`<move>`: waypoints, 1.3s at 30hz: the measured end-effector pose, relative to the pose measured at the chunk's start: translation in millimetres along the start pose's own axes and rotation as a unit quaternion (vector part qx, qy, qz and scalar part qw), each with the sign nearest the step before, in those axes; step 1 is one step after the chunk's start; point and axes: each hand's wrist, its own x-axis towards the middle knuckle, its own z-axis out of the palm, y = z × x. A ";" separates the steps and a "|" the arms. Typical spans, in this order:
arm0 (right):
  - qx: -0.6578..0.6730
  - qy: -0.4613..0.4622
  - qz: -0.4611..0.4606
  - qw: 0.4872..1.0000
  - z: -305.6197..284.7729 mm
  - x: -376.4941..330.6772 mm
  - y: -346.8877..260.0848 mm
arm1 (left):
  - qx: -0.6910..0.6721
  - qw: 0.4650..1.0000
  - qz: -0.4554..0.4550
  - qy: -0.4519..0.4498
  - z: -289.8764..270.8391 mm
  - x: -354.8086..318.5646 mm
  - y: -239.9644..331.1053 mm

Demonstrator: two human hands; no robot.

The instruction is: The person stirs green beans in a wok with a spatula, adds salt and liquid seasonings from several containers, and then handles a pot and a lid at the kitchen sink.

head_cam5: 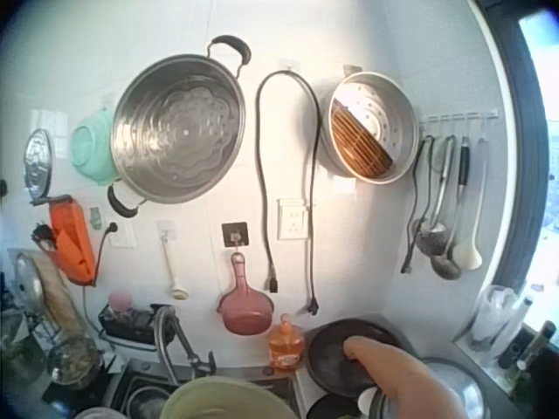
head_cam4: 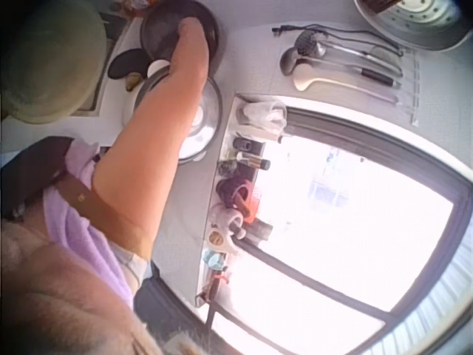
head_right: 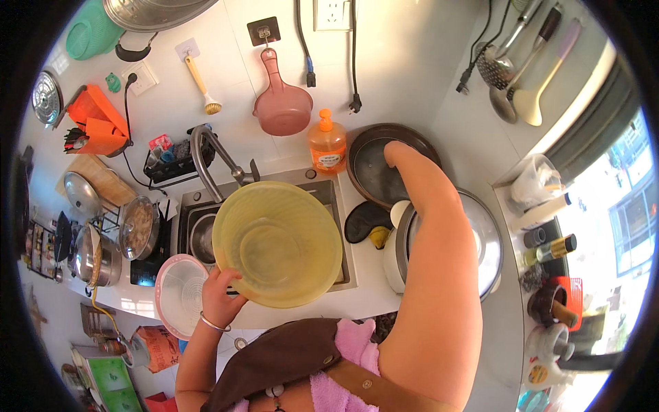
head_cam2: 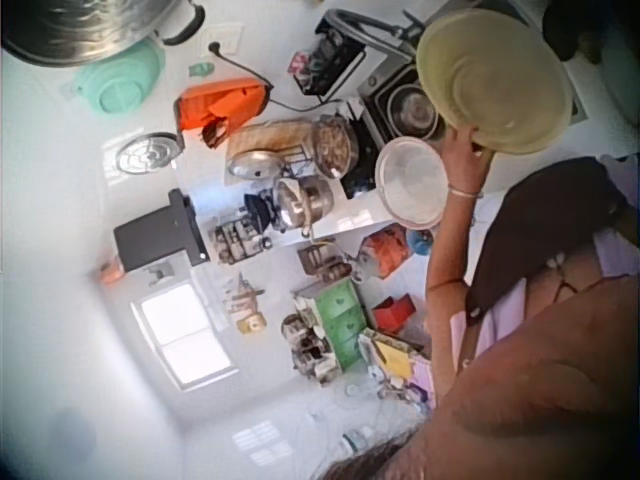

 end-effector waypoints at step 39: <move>0.228 0.161 -0.009 0.960 -22.8 -57.4 83.5 | 0.002 0.946 0.150 -0.288 154.6 159.5 21.3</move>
